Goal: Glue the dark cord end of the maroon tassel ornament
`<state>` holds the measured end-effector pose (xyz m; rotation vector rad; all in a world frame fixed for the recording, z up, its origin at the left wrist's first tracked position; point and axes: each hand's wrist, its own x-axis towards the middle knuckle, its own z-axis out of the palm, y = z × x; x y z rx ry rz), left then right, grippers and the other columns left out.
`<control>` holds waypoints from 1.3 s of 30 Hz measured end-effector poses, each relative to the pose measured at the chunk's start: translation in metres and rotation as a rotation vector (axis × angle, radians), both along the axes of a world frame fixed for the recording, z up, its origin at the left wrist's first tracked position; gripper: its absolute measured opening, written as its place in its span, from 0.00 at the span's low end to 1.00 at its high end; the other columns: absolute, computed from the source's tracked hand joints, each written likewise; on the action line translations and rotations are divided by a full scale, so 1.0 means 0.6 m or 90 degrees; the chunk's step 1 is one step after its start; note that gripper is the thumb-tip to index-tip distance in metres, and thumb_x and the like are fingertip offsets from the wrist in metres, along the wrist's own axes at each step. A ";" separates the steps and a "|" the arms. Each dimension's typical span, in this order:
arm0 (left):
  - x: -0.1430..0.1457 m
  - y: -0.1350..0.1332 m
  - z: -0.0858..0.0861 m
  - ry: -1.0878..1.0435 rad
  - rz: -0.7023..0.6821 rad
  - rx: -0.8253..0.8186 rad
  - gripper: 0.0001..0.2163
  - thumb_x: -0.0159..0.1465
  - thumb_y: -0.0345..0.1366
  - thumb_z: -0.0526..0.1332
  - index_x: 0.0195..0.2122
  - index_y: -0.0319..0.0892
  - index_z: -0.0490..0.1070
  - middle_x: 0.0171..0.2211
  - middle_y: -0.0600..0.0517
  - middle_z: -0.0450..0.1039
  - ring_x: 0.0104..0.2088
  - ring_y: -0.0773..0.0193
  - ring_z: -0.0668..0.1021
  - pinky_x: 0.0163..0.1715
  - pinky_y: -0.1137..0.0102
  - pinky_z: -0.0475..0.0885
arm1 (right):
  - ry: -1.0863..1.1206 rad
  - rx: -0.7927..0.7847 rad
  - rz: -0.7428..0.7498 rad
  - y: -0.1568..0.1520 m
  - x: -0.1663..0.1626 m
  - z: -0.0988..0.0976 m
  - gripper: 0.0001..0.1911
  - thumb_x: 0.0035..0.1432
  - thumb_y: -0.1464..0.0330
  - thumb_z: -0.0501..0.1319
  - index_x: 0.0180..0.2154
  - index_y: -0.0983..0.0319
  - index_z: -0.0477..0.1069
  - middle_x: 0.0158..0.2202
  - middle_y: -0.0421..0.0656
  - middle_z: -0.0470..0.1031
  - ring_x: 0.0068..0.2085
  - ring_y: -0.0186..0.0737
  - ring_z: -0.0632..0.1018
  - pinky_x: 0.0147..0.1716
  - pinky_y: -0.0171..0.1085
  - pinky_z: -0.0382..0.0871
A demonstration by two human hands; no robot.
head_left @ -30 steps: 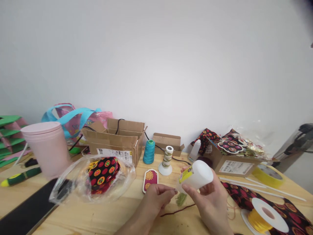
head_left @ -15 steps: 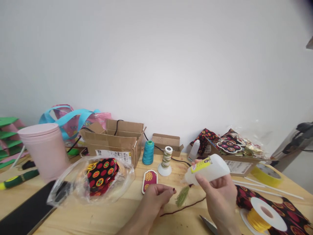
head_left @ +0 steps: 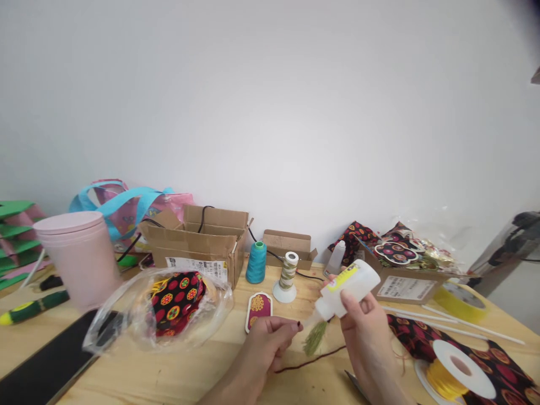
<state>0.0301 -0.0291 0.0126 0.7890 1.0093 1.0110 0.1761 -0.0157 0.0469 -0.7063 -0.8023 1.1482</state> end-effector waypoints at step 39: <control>0.007 -0.003 -0.005 -0.014 -0.053 -0.033 0.08 0.46 0.37 0.64 0.20 0.38 0.67 0.11 0.65 0.46 0.14 0.76 0.44 0.14 0.75 0.36 | -0.095 0.030 -0.034 -0.009 -0.003 -0.001 0.24 0.39 0.71 0.68 0.42 0.62 0.67 0.32 0.42 0.76 0.33 0.41 0.74 0.30 0.36 0.69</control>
